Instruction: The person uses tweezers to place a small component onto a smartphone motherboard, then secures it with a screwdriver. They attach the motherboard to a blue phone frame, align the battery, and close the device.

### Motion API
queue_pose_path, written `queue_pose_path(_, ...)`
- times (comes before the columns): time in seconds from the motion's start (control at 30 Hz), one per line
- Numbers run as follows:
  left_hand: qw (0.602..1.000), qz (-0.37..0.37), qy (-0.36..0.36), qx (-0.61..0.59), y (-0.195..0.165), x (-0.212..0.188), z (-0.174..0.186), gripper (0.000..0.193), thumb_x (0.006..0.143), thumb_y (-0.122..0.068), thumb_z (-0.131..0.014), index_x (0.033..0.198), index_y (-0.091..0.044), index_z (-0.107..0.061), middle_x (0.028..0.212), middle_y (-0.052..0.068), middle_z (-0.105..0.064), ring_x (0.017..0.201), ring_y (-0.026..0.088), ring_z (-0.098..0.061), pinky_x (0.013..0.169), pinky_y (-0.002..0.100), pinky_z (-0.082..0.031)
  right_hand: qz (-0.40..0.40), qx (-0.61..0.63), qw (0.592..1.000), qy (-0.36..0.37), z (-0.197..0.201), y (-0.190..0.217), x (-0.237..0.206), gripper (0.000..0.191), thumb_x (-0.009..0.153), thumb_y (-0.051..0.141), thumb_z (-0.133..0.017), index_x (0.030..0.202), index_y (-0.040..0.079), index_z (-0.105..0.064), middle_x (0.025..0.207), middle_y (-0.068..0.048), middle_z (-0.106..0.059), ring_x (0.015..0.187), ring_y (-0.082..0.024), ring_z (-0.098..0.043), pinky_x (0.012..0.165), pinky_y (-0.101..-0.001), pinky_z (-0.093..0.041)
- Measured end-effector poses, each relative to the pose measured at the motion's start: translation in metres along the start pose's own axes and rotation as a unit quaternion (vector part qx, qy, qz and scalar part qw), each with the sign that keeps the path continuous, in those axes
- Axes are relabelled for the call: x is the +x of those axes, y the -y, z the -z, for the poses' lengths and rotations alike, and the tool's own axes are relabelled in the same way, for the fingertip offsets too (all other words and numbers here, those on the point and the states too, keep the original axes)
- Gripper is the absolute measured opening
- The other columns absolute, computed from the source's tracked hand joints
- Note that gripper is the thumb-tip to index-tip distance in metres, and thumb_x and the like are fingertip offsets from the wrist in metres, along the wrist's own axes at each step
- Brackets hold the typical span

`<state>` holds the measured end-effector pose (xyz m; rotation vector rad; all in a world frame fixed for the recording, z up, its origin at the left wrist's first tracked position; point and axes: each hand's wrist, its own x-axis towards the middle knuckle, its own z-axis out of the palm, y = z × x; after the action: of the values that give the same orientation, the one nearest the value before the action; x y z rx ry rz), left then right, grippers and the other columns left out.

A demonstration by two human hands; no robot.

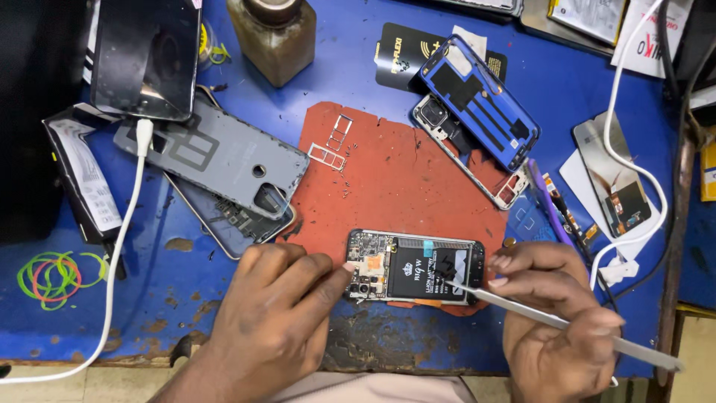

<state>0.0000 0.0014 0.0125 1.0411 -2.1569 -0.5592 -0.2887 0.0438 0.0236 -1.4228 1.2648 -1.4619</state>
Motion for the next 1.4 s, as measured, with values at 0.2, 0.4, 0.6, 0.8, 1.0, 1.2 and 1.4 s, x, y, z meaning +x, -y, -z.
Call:
queue_pose_path(0.2, 0.997, -0.009, 0.053, 0.061, -0.002, 0.001, -0.003, 0.047, 0.07, -0.009, -0.071, 0.116, -0.001, -0.068, 0.108, 0.01, -0.061, 0.101, 0.029, -0.057, 0.086, 0.048, -0.04, -0.067, 0.082, 0.991, 0.081, -0.022, -0.003, 0.001, 0.059, 0.114, 0.048, -0.047, 0.105, -0.007, -0.067, 0.112, -0.022, -0.064, 0.109, -0.033, -0.067, 0.101, -0.0453, -0.061)
queue_pose_path(0.4, 1.0, 0.007, 0.03, 0.004, 0.0, -0.001, -0.002, 0.046, 0.067, -0.008, -0.071, 0.113, -0.001, -0.071, 0.106, 0.009, -0.062, 0.102, 0.029, -0.059, 0.089, 0.046, -0.044, -0.039, -0.166, 0.976, 0.136, -0.056, 0.008, 0.013, 0.016, 0.086, -0.006, -0.074, 0.099, 0.0, -0.068, 0.106, -0.014, -0.073, 0.1, -0.021, -0.078, 0.089, -0.0314, -0.064)
queue_pose_path(0.6, 0.998, 0.026, -0.032, -0.045, 0.002, -0.005, -0.001, 0.036, 0.065, 0.0, -0.071, 0.101, 0.001, -0.073, 0.099, 0.01, -0.065, 0.094, 0.028, -0.061, 0.082, 0.042, -0.048, -0.011, -0.206, 0.965, 0.16, -0.067, 0.01, 0.016, 0.018, 0.083, -0.007, -0.076, 0.094, 0.003, -0.066, 0.103, -0.012, -0.077, 0.098, -0.018, -0.08, 0.084, -0.0271, -0.066)
queue_pose_path(0.8, 0.998, 0.023, -0.029, -0.052, 0.003, -0.007, -0.003, 0.034, 0.068, 0.0, -0.072, 0.103, 0.001, -0.073, 0.101, 0.011, -0.064, 0.094, 0.028, -0.061, 0.081, 0.042, -0.048, -0.005, -0.237, 0.954, 0.184, -0.066, 0.01, 0.014, 0.02, 0.08, -0.005, -0.079, 0.09, 0.004, -0.065, 0.102, -0.012, -0.079, 0.097, -0.018, -0.081, 0.083, -0.0266, -0.067)
queue_pose_path(1.0, 0.998, 0.023, -0.025, -0.052, 0.002, -0.007, -0.002, 0.036, 0.068, -0.001, -0.072, 0.104, 0.001, -0.073, 0.102, 0.01, -0.064, 0.094, 0.028, -0.061, 0.082, 0.042, -0.047, 0.0, -0.251, 0.95, 0.184, -0.065, 0.009, 0.013, 0.017, 0.077, -0.005, -0.079, 0.086, 0.004, -0.067, 0.1, -0.013, -0.079, 0.095, -0.018, -0.081, 0.083, -0.0273, -0.067)
queue_pose_path(1.2, 0.998, 0.015, -0.009, -0.053, 0.002, -0.005, -0.002, 0.039, 0.065, -0.004, -0.073, 0.104, 0.001, -0.073, 0.103, 0.011, -0.066, 0.095, 0.028, -0.061, 0.085, 0.044, -0.046, -0.006, -0.118, 0.99, 0.076, -0.053, 0.007, 0.005, 0.014, 0.09, -0.004, -0.075, 0.095, 0.002, -0.063, 0.102, -0.016, -0.076, 0.096, -0.021, -0.079, 0.086, -0.0328, -0.068)
queue_pose_path(1.4, 0.999, 0.004, -0.009, -0.04, 0.002, -0.004, -0.004, 0.038, 0.067, -0.005, -0.071, 0.105, 0.001, -0.073, 0.104, 0.011, -0.066, 0.097, 0.029, -0.061, 0.087, 0.045, -0.047, -0.061, -0.112, 0.991, -0.043, -0.012, 0.012, 0.002, 0.017, 0.099, -0.005, -0.072, 0.099, -0.001, -0.056, 0.105, -0.021, -0.07, 0.1, -0.026, -0.074, 0.092, -0.0355, -0.063)
